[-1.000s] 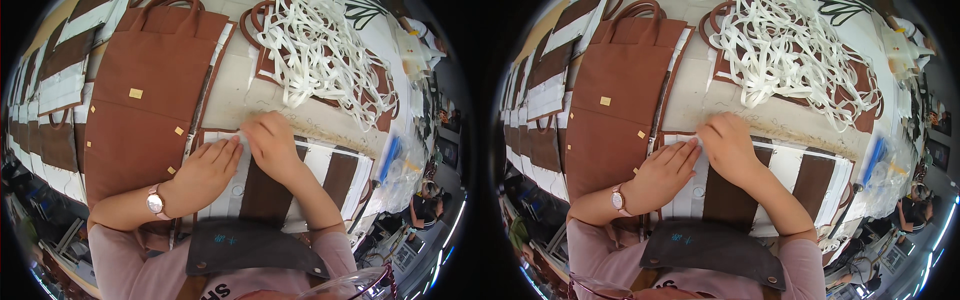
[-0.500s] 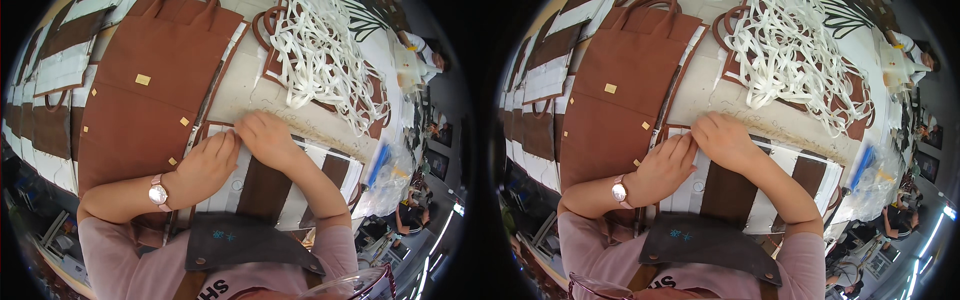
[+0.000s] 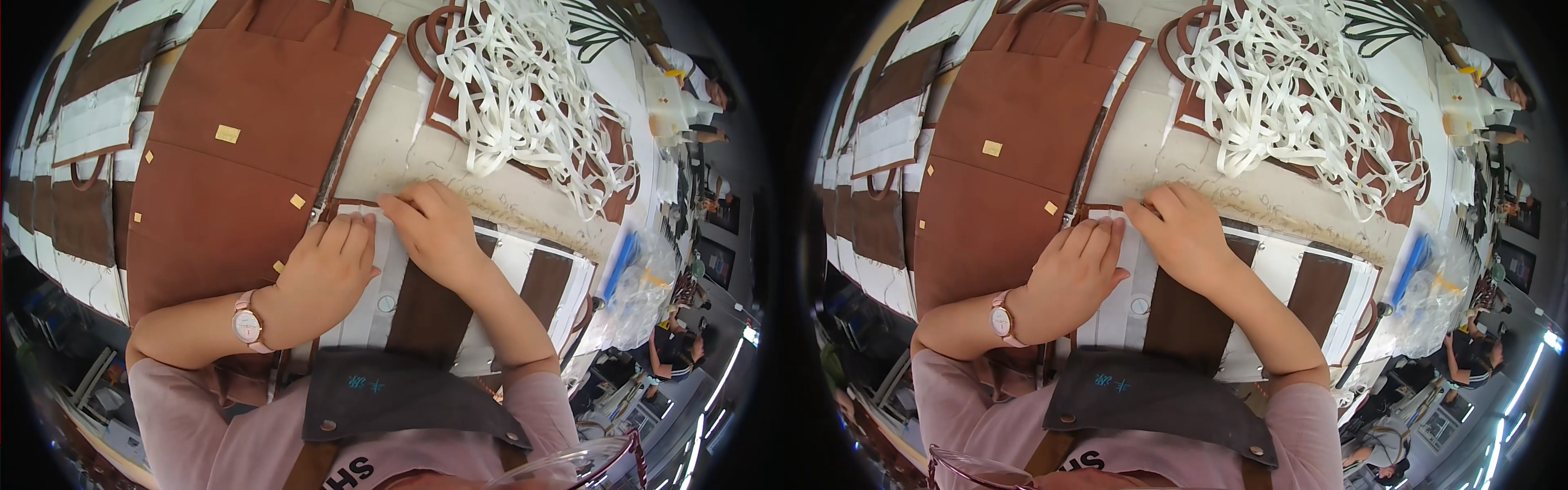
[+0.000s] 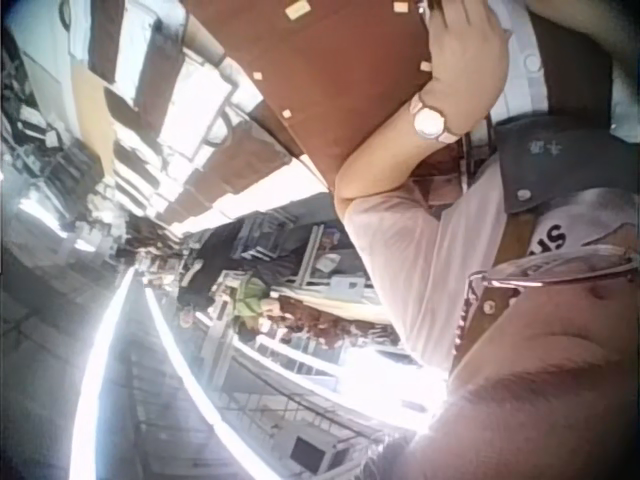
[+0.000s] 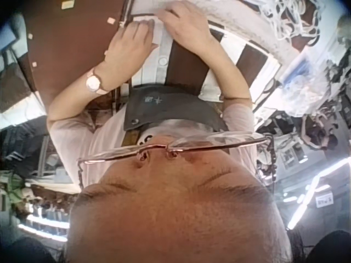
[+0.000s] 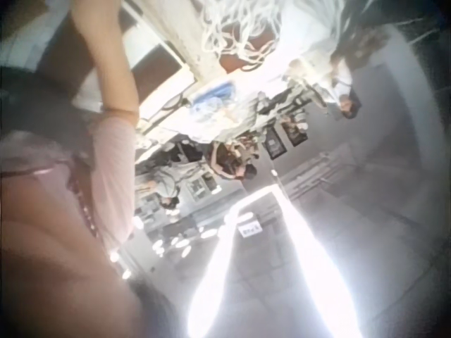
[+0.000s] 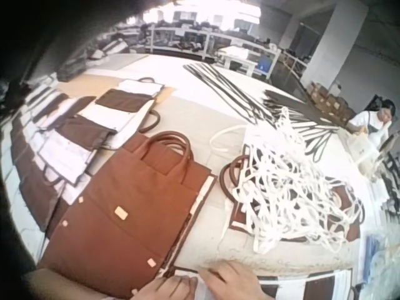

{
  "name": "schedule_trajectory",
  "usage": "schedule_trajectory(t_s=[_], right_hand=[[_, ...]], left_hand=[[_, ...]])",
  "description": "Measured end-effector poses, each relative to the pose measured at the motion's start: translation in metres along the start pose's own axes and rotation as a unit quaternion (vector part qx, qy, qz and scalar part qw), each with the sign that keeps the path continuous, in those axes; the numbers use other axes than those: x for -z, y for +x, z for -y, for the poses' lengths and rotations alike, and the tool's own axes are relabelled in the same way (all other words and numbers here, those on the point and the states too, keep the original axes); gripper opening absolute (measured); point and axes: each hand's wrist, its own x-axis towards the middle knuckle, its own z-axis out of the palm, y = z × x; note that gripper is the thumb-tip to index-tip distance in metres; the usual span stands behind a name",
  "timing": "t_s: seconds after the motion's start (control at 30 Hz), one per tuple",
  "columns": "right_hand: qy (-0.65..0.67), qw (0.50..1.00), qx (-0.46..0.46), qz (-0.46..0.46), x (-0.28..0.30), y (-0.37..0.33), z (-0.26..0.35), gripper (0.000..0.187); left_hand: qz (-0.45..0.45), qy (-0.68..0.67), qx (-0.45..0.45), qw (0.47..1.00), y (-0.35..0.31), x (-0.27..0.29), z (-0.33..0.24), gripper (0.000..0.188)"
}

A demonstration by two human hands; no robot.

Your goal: The person assembles a brown handbag by hand, attaching a white strap to the bag's edge and securing it with a hammer. They also use scissors to trim excess material from the strap. The task is performed at a workbench in a workshop setting.

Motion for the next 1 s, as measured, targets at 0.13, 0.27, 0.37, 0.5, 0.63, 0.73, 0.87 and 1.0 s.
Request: schedule_trajectory(t_s=[0.13, 0.27, 0.37, 0.5, 0.63, 0.73, 0.87, 1.0], right_hand=[[-0.045, 0.996, 0.064, 0.035, 0.001, 0.006, -0.004, 0.033], [-0.106, 0.989, 0.099, 0.035, -0.001, 0.007, -0.002, 0.024], [-0.076, 0.996, 0.049, 0.022, -0.009, 0.006, -0.001, 0.022], [-0.033, 0.999, -0.039, -0.003, -0.017, 0.006, 0.006, 0.021], [-0.010, 0.999, -0.033, -0.016, -0.016, 0.000, 0.002, 0.021], [0.020, 0.998, -0.045, -0.047, -0.014, -0.004, 0.004, 0.023], [0.039, 0.995, -0.080, -0.045, -0.013, -0.007, 0.008, 0.024], [0.041, 0.993, -0.111, -0.020, -0.012, -0.003, 0.013, 0.022]], left_hand=[[0.031, -0.027, 0.004, 0.999, 0.000, 0.004, 0.002, 0.068], [0.050, -0.027, 0.002, 0.998, 0.003, 0.007, 0.006, 0.069], [0.026, 0.013, -0.002, 1.000, 0.003, 0.006, 0.006, 0.070], [0.031, 0.036, 0.003, 0.999, 0.001, 0.003, 0.004, 0.070], [0.031, 0.054, -0.010, 0.998, 0.000, 0.007, 0.007, 0.068], [0.031, 0.058, -0.006, 0.998, 0.002, 0.011, 0.007, 0.064], [0.008, 0.075, 0.006, 0.997, 0.004, 0.008, 0.002, 0.057], [-0.023, 0.101, 0.006, 0.995, 0.005, 0.002, 0.001, 0.052]])
